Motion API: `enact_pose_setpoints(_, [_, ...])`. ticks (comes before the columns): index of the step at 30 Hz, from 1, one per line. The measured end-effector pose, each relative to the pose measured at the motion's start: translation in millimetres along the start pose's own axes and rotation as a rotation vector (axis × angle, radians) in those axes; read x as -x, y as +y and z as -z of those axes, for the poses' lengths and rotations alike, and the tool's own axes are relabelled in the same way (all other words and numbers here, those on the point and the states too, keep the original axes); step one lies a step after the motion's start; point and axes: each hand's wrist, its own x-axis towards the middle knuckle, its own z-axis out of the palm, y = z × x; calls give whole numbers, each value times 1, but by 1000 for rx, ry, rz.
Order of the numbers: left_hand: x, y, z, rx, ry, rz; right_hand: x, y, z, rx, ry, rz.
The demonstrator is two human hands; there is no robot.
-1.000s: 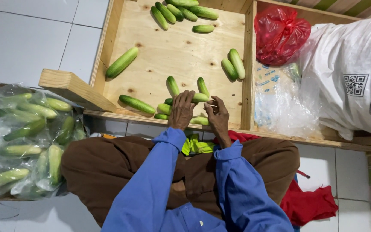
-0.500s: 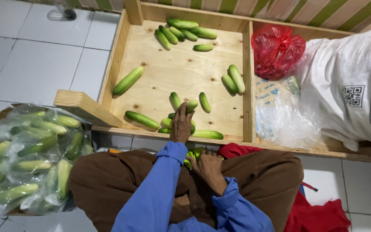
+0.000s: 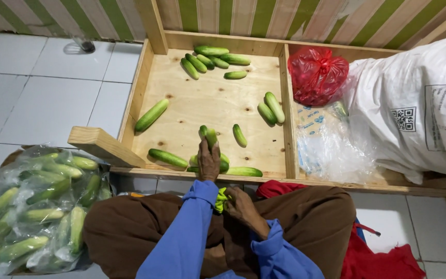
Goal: The person picks up cucumbers from a crate, places them into small plastic bags, and then puts the bagged cucumbers into a larger plastic bag by hand.
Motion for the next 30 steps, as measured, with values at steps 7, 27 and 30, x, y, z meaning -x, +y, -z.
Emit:
enact_pose_setpoints(7, [-11,-31,9,284,158,248,-23,51,36,-672,63,19])
enact_pose_setpoints(27, [98,-47,26,1065,-136,760,-27,-31,48,58,490,661])
enact_pose_setpoints(30, [76,-9,8,1113,-107,732,-34,-24,46,67,549,637])
